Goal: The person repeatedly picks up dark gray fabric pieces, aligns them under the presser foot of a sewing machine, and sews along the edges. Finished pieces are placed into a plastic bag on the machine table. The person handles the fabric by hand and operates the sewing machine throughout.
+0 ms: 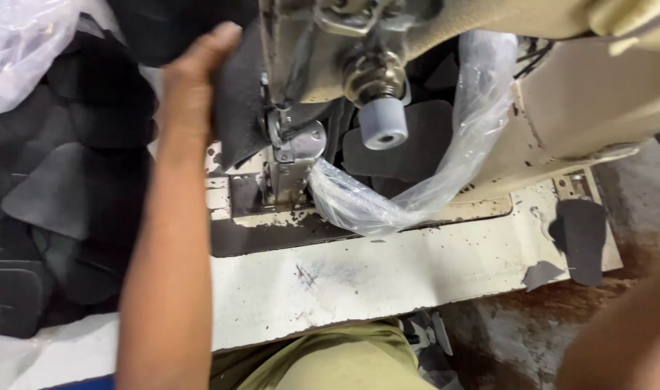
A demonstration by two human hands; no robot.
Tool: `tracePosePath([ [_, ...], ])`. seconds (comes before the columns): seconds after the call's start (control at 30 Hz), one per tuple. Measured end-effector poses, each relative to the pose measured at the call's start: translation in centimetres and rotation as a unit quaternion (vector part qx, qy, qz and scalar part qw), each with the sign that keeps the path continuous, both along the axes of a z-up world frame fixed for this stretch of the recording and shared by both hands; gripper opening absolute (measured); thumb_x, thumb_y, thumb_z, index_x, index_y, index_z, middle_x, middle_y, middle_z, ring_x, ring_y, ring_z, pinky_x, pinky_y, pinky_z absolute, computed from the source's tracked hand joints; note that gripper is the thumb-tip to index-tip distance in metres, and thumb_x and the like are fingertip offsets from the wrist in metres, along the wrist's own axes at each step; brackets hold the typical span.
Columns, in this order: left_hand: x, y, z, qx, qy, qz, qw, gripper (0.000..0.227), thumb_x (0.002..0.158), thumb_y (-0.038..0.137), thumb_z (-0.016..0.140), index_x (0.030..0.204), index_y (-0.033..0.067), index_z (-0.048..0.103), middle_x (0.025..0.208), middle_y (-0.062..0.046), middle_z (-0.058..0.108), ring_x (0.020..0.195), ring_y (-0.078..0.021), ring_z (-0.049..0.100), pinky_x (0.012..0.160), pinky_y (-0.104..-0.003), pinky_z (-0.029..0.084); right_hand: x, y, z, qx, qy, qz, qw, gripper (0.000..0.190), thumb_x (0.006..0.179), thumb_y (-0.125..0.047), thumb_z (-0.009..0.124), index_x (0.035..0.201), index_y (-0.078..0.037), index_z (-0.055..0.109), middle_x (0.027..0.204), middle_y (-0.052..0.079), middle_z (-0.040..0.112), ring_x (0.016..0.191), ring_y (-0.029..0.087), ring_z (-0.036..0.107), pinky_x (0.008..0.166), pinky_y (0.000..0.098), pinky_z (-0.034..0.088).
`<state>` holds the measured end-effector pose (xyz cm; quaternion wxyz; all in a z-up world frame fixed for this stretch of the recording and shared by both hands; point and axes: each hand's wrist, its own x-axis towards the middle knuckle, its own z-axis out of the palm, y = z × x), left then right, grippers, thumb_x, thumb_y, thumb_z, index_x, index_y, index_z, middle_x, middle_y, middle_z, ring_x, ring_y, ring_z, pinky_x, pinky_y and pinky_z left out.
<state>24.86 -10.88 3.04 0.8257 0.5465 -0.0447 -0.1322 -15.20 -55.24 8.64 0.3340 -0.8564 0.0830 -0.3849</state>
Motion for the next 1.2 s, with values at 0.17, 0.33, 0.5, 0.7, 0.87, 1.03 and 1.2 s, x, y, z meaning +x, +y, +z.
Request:
tracePosePath([
  [0.17, -0.5, -3.1, -7.0, -0.070, 0.087, -0.168, 0.979, 0.041, 0.091, 0.041, 0.073, 0.113, 0.0054, 0.077, 0.103, -0.003, 0.077, 0.091, -0.0136, 0.071, 0.082, -0.029, 0.056, 13.9, 15.0, -0.7, -0.173, 0.057, 0.074, 0.981, 0.034, 0.097, -0.007, 0.066, 0.130, -0.010, 0.058, 0.126, 0.008, 0.067, 0.117, 0.026, 0.067, 0.097, 0.0395, 0.056],
  [0.33, -5.5, 3.1, -6.7, 0.222, 0.068, -0.078, 0.970, 0.064, 0.098, 0.057, 0.062, 0.098, -0.0050, 0.077, 0.089, -0.015, 0.073, 0.078, -0.0166, 0.063, 0.074, -0.033, 0.053, 20.2, 19.2, -2.1, -0.389, 0.252, 0.120, 0.878, 0.074, 0.075, -0.003, 0.083, 0.145, -0.007, 0.060, 0.146, 0.015, 0.060, 0.114, 0.039, 0.063, 0.092, 0.0492, 0.052],
  [0.5, -16.1, 12.3, -4.1, 0.520, -0.289, 0.366, 0.716, 0.031, 0.093, 0.017, 0.087, 0.106, -0.0005, 0.064, 0.094, -0.014, 0.064, 0.086, -0.0282, 0.064, 0.074, -0.042, 0.052, 20.0, 18.2, -3.5, -0.359, 0.228, 0.095, 0.900, 0.060, 0.070, -0.005, 0.083, 0.127, -0.012, 0.070, 0.132, 0.012, 0.059, 0.129, 0.041, 0.056, 0.095, 0.0447, 0.054],
  [0.7, -15.0, 17.9, -5.9, 0.633, -0.140, 0.354, 0.674, 0.060, 0.089, 0.028, 0.096, 0.123, 0.0020, 0.054, 0.080, -0.008, 0.064, 0.073, -0.0277, 0.065, 0.070, -0.046, 0.050, 17.5, 15.5, -3.5, -0.271, 0.079, 0.093, 0.955, 0.022, 0.090, -0.001, 0.080, 0.109, -0.011, 0.073, 0.131, 0.008, 0.072, 0.113, 0.027, 0.070, 0.098, 0.0385, 0.056],
  [0.87, -14.8, 17.3, -5.8, 0.608, -0.153, 0.361, 0.690, 0.056, 0.084, 0.026, 0.096, 0.119, 0.0011, 0.060, 0.071, -0.003, 0.063, 0.066, -0.0268, 0.064, 0.067, -0.045, 0.050, 12.3, 15.0, -3.0, -0.084, -0.077, 0.130, 0.985, 0.030, 0.103, -0.001, 0.083, 0.122, -0.010, 0.061, 0.114, 0.011, 0.071, 0.106, 0.021, 0.070, 0.094, 0.0345, 0.054],
  [1.03, -15.9, 16.1, -6.8, 0.615, -0.201, 0.384, 0.659, 0.044, 0.084, 0.019, 0.094, 0.121, 0.0054, 0.074, 0.067, -0.006, 0.059, 0.061, -0.0255, 0.060, 0.060, -0.042, 0.047, 10.8, 19.7, -4.9, 0.211, -0.006, 0.134, 0.968, 0.075, 0.087, -0.012, 0.079, 0.150, -0.020, 0.039, 0.117, 0.004, 0.064, 0.076, 0.011, 0.065, 0.059, 0.0264, 0.058],
  [1.2, -19.7, 13.5, -2.6, 0.455, -0.186, 0.360, 0.793, 0.019, 0.103, 0.012, 0.073, 0.118, 0.0013, 0.075, 0.071, -0.006, 0.065, 0.060, -0.0168, 0.062, 0.060, -0.030, 0.051, 9.4, 20.5, -12.1, 0.200, 0.240, 0.343, 0.886, 0.026, 0.093, 0.002, 0.066, 0.113, -0.005, 0.081, 0.094, 0.003, 0.062, 0.080, 0.014, 0.057, 0.073, 0.0270, 0.049],
])
